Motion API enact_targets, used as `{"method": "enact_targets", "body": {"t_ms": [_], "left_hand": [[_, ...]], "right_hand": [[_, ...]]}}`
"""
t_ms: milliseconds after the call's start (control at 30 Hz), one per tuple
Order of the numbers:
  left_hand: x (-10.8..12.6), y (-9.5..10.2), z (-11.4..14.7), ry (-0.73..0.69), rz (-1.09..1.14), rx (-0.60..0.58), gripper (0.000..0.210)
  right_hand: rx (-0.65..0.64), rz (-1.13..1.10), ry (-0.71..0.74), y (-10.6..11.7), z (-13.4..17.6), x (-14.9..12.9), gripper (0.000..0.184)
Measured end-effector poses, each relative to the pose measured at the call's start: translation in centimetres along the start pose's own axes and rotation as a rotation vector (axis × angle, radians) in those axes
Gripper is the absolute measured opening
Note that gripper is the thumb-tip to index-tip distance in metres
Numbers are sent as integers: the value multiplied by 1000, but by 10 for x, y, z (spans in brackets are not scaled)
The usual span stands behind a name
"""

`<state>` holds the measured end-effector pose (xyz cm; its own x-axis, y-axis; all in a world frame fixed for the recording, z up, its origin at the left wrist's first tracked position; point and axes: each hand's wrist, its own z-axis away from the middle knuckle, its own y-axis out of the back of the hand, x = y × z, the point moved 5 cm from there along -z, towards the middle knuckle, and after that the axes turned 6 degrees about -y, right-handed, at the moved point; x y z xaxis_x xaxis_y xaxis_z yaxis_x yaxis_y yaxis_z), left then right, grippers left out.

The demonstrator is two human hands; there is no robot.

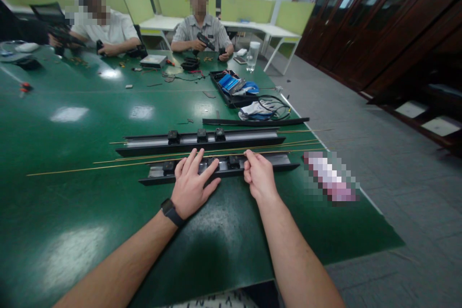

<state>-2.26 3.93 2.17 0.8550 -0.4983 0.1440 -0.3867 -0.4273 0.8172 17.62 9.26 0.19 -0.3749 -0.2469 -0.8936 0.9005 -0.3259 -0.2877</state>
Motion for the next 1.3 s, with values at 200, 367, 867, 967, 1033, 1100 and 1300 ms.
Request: {"method": "enact_targets", "body": {"t_ms": [200,367,867,967,1033,1100,1300], "left_hand": [[1,1,-1,0,4,-3,46],[1,1,0,4,9,-2,47],[1,0,0,-4,-10,-5,46],[1,0,0,-5,-10,-8,46],[1,0,0,-6,-10,-8,46],[0,0,0,-8,-9,-10,46],[0,0,0,-8,-3,-8,47]], "right_hand": [[-10,16,8,-1,-1,1,35],[2,-9,14,0,-2,2,32],[-13,22,8,-1,-2,2,31],[1,5,16,1,-3,2,31],[1,-1,15,1,-3,2,32],[-2,-3,12,1,-3,2,32],[11,-13,7,1,-2,2,31]]}}
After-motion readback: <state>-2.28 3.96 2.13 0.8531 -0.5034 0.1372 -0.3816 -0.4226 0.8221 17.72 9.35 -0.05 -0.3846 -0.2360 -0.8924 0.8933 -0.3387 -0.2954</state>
